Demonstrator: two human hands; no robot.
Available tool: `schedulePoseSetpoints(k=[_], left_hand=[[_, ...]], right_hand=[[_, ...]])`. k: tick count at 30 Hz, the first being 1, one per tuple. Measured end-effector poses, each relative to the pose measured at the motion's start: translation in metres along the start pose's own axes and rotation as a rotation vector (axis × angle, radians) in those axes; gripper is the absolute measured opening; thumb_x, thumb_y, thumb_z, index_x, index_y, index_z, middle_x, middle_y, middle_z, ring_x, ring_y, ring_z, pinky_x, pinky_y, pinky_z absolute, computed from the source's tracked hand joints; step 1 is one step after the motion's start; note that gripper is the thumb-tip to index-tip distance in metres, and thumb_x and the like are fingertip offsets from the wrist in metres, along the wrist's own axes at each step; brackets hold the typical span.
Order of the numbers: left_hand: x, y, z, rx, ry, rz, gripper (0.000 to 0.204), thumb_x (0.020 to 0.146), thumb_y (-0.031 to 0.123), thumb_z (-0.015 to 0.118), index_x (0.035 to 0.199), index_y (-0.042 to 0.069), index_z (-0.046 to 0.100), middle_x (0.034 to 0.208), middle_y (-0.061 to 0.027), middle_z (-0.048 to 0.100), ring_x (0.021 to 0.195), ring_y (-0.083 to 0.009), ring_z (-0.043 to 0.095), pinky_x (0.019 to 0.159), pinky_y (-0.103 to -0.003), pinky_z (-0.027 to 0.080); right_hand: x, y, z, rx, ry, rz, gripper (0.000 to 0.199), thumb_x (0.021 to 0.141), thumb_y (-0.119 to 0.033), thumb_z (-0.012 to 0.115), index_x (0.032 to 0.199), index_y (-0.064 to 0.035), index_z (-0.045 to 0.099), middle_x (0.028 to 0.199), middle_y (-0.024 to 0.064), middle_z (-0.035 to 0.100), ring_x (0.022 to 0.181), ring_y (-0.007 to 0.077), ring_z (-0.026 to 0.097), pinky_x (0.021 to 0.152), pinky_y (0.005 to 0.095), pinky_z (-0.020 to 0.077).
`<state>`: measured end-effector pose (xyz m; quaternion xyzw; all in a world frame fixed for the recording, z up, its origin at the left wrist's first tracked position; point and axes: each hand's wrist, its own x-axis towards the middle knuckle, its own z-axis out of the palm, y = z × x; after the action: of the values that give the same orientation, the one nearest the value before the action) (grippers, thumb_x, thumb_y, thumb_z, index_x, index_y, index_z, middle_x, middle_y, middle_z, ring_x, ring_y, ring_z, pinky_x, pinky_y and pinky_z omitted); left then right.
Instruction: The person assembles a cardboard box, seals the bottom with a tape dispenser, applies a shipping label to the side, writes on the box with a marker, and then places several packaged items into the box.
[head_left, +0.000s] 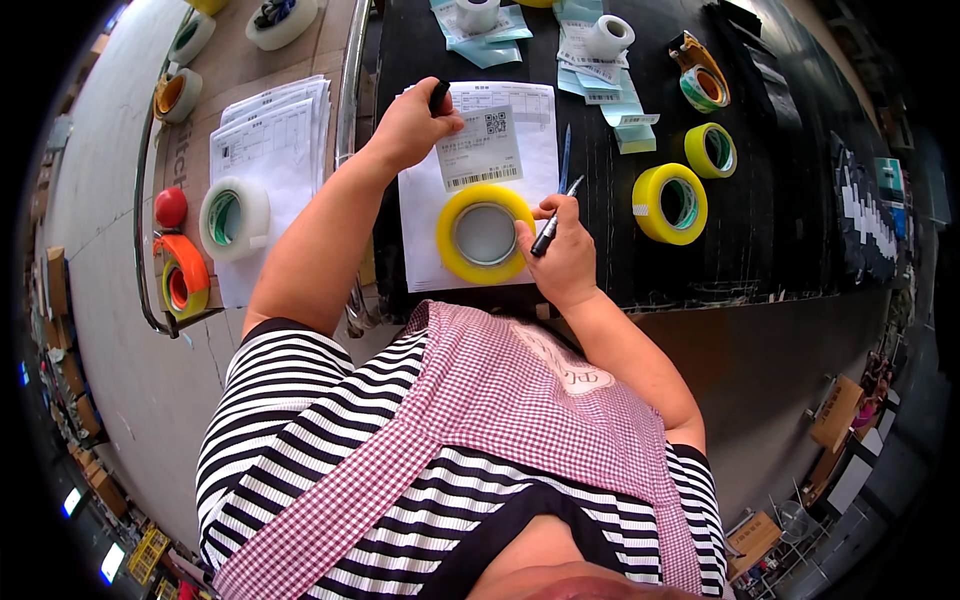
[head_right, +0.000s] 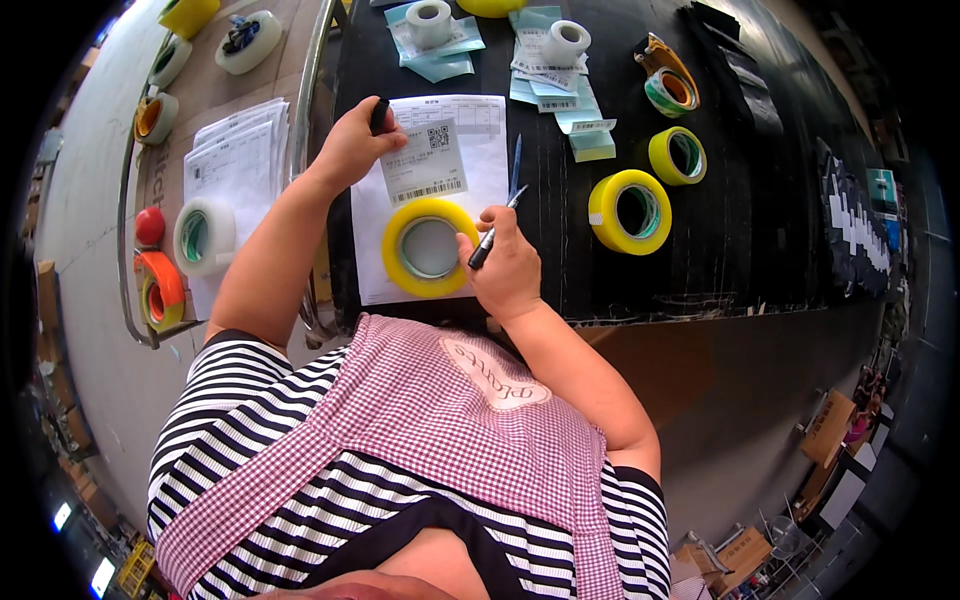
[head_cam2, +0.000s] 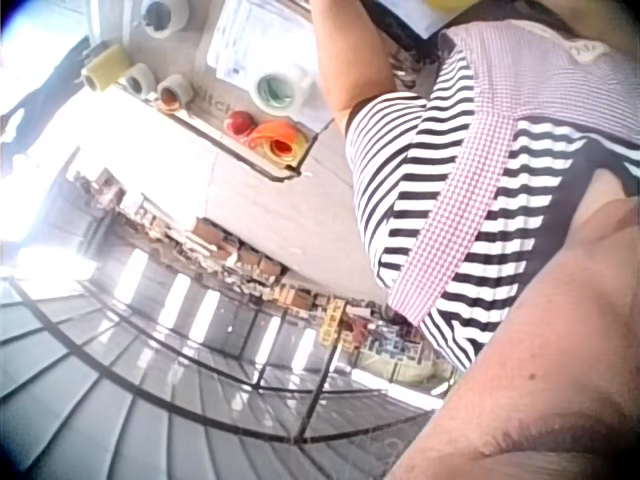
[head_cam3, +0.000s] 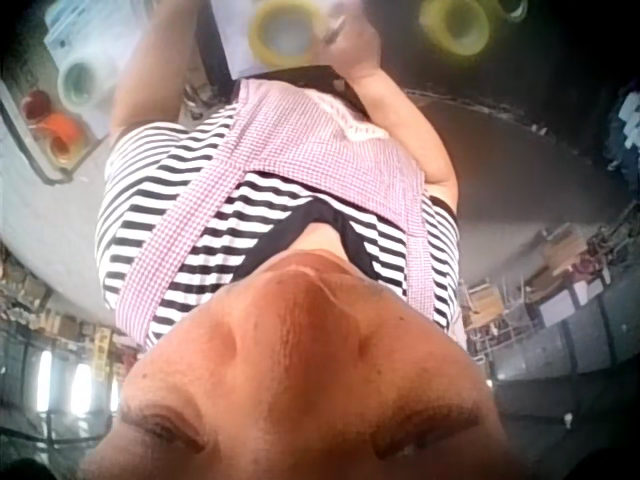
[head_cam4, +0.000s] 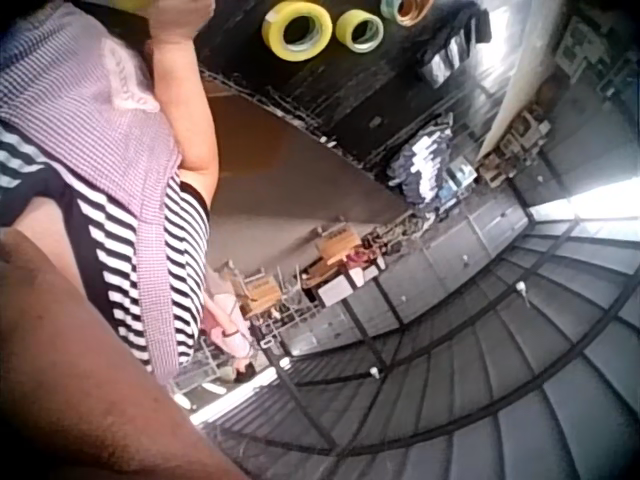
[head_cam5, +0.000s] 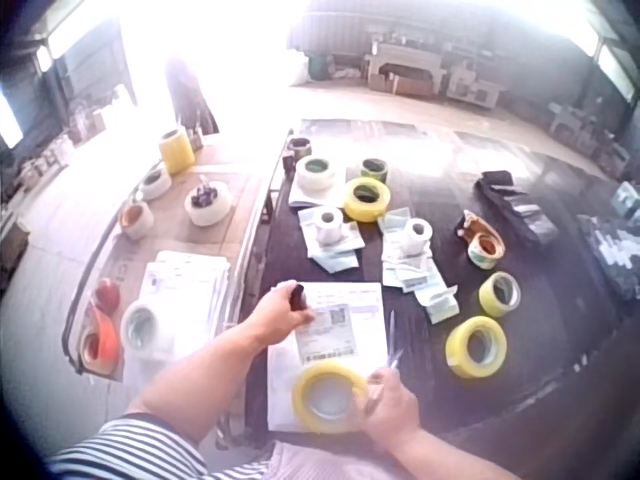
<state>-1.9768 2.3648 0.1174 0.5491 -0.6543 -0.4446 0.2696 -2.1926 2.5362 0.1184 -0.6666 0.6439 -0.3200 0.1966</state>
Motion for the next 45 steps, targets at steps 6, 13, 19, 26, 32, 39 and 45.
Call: schedulePoseSetpoints(k=[6, 13, 19, 26, 32, 39, 45], left_hand=[[-0.022, 0.038, 0.003, -0.314, -0.092, 0.020, 0.027, 0.080, 0.000, 0.076, 0.086, 0.007, 0.050, 0.086, -0.0041, 0.063, 0.084, -0.0112, 0.061, 0.080, -0.027, 0.051], [-0.050, 0.085, 0.055, -0.618, -0.327, 0.078, 0.024, 0.088, 0.006, 0.070, 0.096, 0.008, 0.047, 0.094, -0.0062, 0.065, 0.091, -0.0134, 0.063, 0.083, -0.030, 0.054], [-0.073, 0.109, 0.100, -1.062, -0.471, -0.144, 0.016, 0.096, 0.016, 0.061, 0.103, 0.012, 0.047, 0.106, -0.0130, 0.065, 0.094, -0.0250, 0.067, 0.081, -0.034, 0.055], [-0.091, 0.165, 0.169, -0.844, -0.586, -0.016, 0.021, 0.090, 0.008, 0.067, 0.097, 0.010, 0.047, 0.098, -0.0064, 0.065, 0.085, -0.0159, 0.067, 0.071, -0.026, 0.055], [-0.126, 0.205, 0.237, -0.849, -0.693, -0.067, 0.025, 0.087, 0.006, 0.070, 0.093, 0.011, 0.045, 0.093, -0.0055, 0.065, 0.083, -0.0167, 0.066, 0.070, -0.026, 0.053], [-0.184, 0.256, 0.328, -0.940, -1.014, -0.243, 0.021, 0.087, 0.001, 0.067, 0.088, 0.012, 0.049, 0.092, -0.0029, 0.061, 0.087, -0.0146, 0.061, 0.083, -0.029, 0.050], [-0.239, 0.288, 0.390, -0.849, -1.115, -0.335, 0.022, 0.086, 0.000, 0.068, 0.089, 0.011, 0.050, 0.090, -0.0028, 0.062, 0.086, -0.0134, 0.063, 0.081, -0.029, 0.052]], right_hand=[[0.018, -0.004, -0.036, 0.240, 0.138, 0.094, 0.043, 0.080, -0.014, 0.079, 0.105, -0.0072, 0.045, 0.090, 0.0085, 0.064, 0.077, 0.0215, 0.067, 0.066, 0.0305, 0.0529], [0.000, -0.002, -0.073, 0.696, 0.111, 0.246, 0.043, 0.080, 0.005, 0.071, 0.109, -0.0057, 0.041, 0.088, 0.0020, 0.054, 0.080, 0.0064, 0.055, 0.070, 0.0218, 0.0480], [-0.046, 0.015, -0.129, 0.877, 0.363, 0.261, 0.043, 0.082, 0.007, 0.069, 0.111, -0.0056, 0.040, 0.091, 0.0049, 0.058, 0.083, 0.0085, 0.059, 0.073, 0.0221, 0.0499], [-0.114, 0.048, -0.182, 0.856, 0.454, 0.265, 0.042, 0.083, 0.007, 0.068, 0.111, -0.0043, 0.039, 0.094, 0.0077, 0.062, 0.088, 0.0104, 0.063, 0.077, 0.0240, 0.0524], [-0.174, 0.084, -0.230, 0.841, 0.507, 0.241, 0.041, 0.083, 0.007, 0.068, 0.110, -0.0041, 0.039, 0.096, 0.0080, 0.061, 0.087, 0.0093, 0.062, 0.075, 0.0236, 0.0526], [-0.236, 0.120, -0.314, 0.031, 0.609, -0.227, 0.047, 0.076, -0.003, 0.078, 0.106, -0.0071, 0.042, 0.126, 0.0182, 0.062, 0.126, 0.0384, 0.051, 0.108, 0.0450, 0.0351], [-0.281, 0.153, -0.343, 0.184, 0.560, -0.279, 0.040, 0.075, 0.003, 0.074, 0.103, -0.0088, 0.049, 0.107, 0.0118, 0.069, 0.103, 0.0321, 0.065, 0.099, 0.0441, 0.0452]])
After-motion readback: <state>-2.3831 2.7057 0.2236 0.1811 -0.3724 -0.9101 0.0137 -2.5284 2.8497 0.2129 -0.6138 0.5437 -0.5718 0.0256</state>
